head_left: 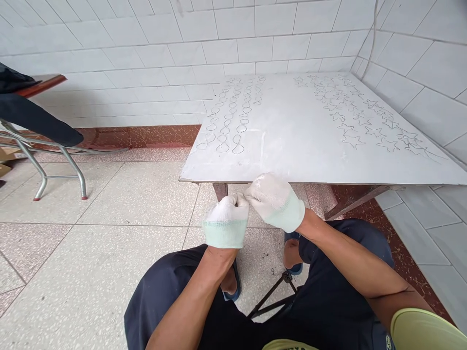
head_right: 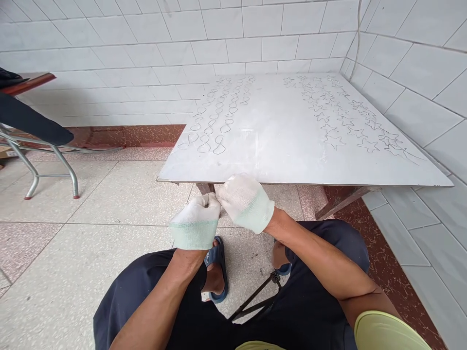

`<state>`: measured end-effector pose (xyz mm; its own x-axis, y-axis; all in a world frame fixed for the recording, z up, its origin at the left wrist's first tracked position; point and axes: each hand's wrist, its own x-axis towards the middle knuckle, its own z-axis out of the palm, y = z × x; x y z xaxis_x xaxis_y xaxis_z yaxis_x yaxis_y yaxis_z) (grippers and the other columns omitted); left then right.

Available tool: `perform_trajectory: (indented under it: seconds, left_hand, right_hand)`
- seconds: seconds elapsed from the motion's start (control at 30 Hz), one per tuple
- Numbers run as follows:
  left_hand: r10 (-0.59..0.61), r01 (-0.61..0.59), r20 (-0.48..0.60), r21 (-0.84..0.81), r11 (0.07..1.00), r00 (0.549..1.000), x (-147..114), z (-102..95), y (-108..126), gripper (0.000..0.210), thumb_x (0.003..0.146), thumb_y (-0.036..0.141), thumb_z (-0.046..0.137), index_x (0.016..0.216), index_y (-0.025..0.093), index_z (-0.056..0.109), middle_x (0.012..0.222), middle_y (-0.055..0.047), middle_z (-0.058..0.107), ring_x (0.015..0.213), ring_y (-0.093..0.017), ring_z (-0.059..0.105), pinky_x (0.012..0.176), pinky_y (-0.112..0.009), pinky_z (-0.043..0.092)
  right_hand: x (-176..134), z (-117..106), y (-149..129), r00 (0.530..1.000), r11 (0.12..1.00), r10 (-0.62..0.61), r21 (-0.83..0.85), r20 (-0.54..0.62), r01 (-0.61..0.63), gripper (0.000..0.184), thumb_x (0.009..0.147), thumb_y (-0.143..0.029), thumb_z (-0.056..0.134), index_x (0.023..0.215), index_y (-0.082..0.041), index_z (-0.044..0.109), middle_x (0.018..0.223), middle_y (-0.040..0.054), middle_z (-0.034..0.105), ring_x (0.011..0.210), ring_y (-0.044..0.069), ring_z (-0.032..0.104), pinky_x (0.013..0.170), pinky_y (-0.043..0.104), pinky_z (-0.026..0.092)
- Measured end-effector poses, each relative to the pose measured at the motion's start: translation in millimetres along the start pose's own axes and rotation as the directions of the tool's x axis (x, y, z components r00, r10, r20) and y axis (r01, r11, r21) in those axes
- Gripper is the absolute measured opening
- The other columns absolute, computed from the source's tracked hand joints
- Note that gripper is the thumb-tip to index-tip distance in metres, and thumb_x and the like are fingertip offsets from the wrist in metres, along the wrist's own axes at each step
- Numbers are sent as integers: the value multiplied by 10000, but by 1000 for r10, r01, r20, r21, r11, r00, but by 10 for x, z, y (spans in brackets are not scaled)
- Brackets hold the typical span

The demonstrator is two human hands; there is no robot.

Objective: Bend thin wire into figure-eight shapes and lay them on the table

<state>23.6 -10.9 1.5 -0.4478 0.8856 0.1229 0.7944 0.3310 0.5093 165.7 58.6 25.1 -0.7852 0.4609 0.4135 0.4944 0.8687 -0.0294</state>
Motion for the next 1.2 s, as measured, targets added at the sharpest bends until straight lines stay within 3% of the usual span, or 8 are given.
perform_trajectory:
  seconds: [0.13, 0.3, 0.47, 0.6, 0.9, 1.03, 1.2]
  left_hand:
    - [14, 1, -93, 160, 987, 996, 1, 66, -19, 445, 1022, 401, 467, 680, 211, 679, 598, -69, 612, 586, -202, 492, 639, -356, 213]
    - [35, -19, -72, 213, 977, 997, -26, 56, -6, 529, 1051, 459, 430, 668, 211, 696, 599, -95, 622, 623, -228, 543, 633, -358, 208]
    - [95, -91, -4, 251, 964, 995, -73, -8, 65, 442, 1038, 393, 480, 717, 214, 724, 690, -107, 700, 685, -245, 607, 651, -362, 228]
    - [54, -56, 15, 240, 969, 998, -97, -24, 108, 448, 1038, 401, 483, 695, 214, 701, 625, -83, 650, 651, -229, 588, 632, -350, 234]
    - [16, -17, -40, -34, 999, 999, -96, 56, 50, 364, 940, 332, 528, 595, 239, 460, 495, -8, 440, 565, -188, 513, 580, -328, 240]
    - [-9, 5, -21, -177, 984, 1000, -92, 40, 27, 349, 890, 320, 566, 570, 245, 449, 499, -5, 453, 577, -188, 518, 568, -326, 242]
    - [16, -11, 12, -286, 958, 1000, -80, -9, 14, 356, 931, 360, 522, 597, 236, 535, 527, 5, 526, 576, -171, 509, 575, -312, 290]
  right_hand:
    - [19, -21, 28, 996, 998, -59, -12, 69, 60, 318, 1052, -228, 483, 858, -185, 732, 799, 76, 727, 765, 251, 609, 755, 415, 394]
    - [48, -77, 67, 987, 998, -50, -29, 154, 56, 288, 1036, -210, 506, 847, -210, 723, 822, 84, 754, 769, 261, 627, 753, 425, 420]
    - [46, -107, 50, 983, 999, -35, -29, 179, 41, 275, 1014, -179, 510, 838, -172, 722, 824, 92, 750, 762, 248, 635, 732, 402, 377]
    - [36, -103, 43, 981, 998, -41, -31, 190, 48, 232, 989, -181, 534, 856, -154, 722, 810, 90, 741, 759, 241, 631, 728, 389, 356]
    - [22, -87, 43, 976, 996, -80, -18, 204, 85, 226, 984, -155, 522, 891, -170, 728, 852, 89, 745, 824, 275, 659, 765, 417, 403]
    - [33, -93, 30, 971, 995, -93, -25, 221, 100, 214, 957, -135, 532, 884, -152, 733, 856, 103, 746, 837, 273, 671, 765, 409, 412]
    - [66, -128, 45, 964, 994, -79, -48, 255, 94, 191, 941, -114, 564, 876, -162, 737, 863, 105, 758, 828, 263, 680, 766, 397, 431]
